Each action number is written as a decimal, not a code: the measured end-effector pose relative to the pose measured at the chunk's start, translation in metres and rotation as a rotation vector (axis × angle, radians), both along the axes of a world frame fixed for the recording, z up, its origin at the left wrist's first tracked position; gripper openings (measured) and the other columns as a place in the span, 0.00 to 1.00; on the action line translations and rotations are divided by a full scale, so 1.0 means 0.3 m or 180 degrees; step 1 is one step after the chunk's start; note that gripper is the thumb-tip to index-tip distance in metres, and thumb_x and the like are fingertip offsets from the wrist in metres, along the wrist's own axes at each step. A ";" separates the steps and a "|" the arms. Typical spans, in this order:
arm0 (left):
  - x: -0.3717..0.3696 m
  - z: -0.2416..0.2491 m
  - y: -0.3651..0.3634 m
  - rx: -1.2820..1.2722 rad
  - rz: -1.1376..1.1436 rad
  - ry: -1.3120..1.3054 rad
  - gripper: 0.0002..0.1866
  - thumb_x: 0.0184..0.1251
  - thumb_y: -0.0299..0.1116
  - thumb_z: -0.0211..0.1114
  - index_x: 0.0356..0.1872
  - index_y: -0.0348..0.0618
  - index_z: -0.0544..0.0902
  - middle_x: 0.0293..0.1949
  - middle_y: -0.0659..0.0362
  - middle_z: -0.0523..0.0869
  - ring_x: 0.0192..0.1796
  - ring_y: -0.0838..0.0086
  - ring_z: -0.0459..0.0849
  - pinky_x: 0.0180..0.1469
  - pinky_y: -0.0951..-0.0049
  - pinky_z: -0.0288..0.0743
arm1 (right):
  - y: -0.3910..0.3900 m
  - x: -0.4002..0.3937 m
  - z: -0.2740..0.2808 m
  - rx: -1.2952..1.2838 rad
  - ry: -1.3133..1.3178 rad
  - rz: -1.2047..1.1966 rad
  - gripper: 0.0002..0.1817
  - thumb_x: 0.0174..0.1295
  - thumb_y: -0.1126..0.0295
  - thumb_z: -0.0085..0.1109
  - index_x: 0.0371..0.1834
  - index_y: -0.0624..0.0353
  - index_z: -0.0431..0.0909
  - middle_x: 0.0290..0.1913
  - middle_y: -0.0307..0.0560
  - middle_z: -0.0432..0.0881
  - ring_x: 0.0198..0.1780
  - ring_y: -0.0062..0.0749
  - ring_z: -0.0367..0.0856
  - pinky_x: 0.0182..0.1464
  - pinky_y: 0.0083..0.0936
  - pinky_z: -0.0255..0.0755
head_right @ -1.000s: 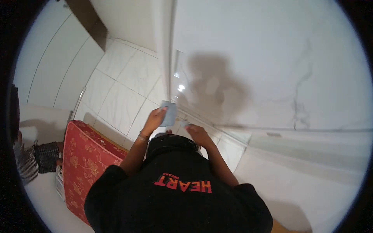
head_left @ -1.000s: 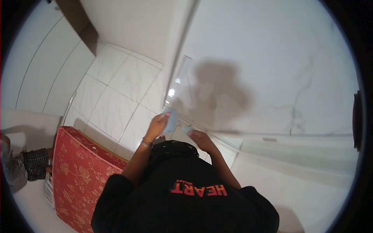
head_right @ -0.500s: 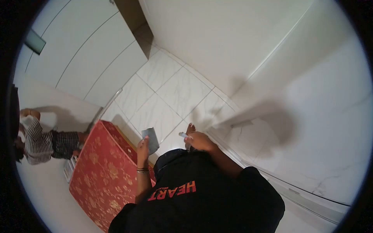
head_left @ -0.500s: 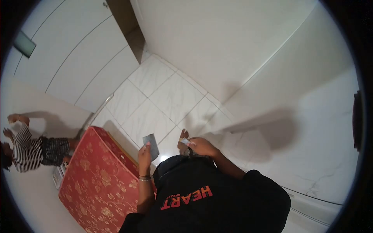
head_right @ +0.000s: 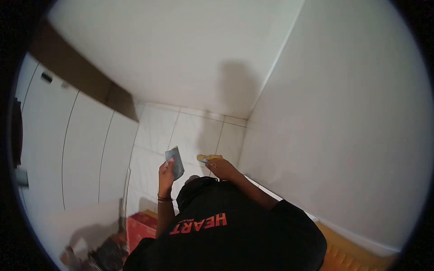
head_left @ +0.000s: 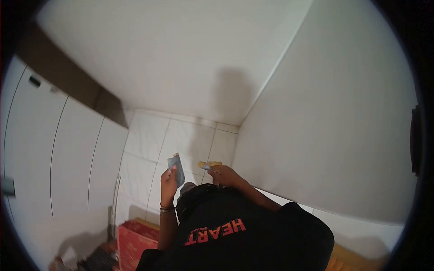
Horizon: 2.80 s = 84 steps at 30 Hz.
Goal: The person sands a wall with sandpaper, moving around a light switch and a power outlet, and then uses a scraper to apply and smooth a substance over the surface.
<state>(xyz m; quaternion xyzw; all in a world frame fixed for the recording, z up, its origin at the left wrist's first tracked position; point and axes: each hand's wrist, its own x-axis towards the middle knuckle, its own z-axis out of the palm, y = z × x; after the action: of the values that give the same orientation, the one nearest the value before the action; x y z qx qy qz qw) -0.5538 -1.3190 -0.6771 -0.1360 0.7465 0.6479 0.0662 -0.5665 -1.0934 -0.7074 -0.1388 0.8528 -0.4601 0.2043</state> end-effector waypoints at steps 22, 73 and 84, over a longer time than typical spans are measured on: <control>-0.043 0.075 0.125 -0.0158 -0.0298 0.2072 0.24 0.69 0.42 0.43 0.59 0.35 0.64 0.52 0.51 0.73 0.52 0.66 0.70 0.53 0.70 0.62 | 0.253 0.316 0.093 -0.1419 0.1774 -0.4599 0.21 0.65 0.57 0.43 0.33 0.70 0.72 0.24 0.43 0.72 0.30 0.21 0.66 0.36 0.23 0.64; -0.472 0.428 0.954 -0.0606 0.0694 0.4626 0.34 0.68 0.45 0.43 0.66 0.38 0.39 0.67 0.50 0.39 0.67 0.68 0.49 0.63 0.65 0.51 | 1.065 0.046 0.823 0.1251 0.5464 -0.3837 0.25 0.58 0.59 0.44 0.58 0.55 0.66 0.65 0.59 0.53 0.66 0.56 0.48 0.63 0.52 0.40; -0.444 0.469 0.995 -0.1030 0.0882 0.4667 0.32 0.69 0.44 0.40 0.64 0.33 0.42 0.66 0.47 0.42 0.68 0.63 0.44 0.65 0.65 0.46 | 0.987 -0.005 0.538 0.1310 0.4742 -0.4039 0.29 0.64 0.59 0.35 0.64 0.66 0.51 0.67 0.68 0.37 0.69 0.58 0.33 0.65 0.48 0.28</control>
<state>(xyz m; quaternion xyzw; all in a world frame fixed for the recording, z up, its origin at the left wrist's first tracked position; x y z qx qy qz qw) -0.6870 -1.0206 -0.5365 0.2285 0.6612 0.4573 -0.5491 -0.5680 -0.7973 -0.5461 0.1272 0.7427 -0.1230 -0.6458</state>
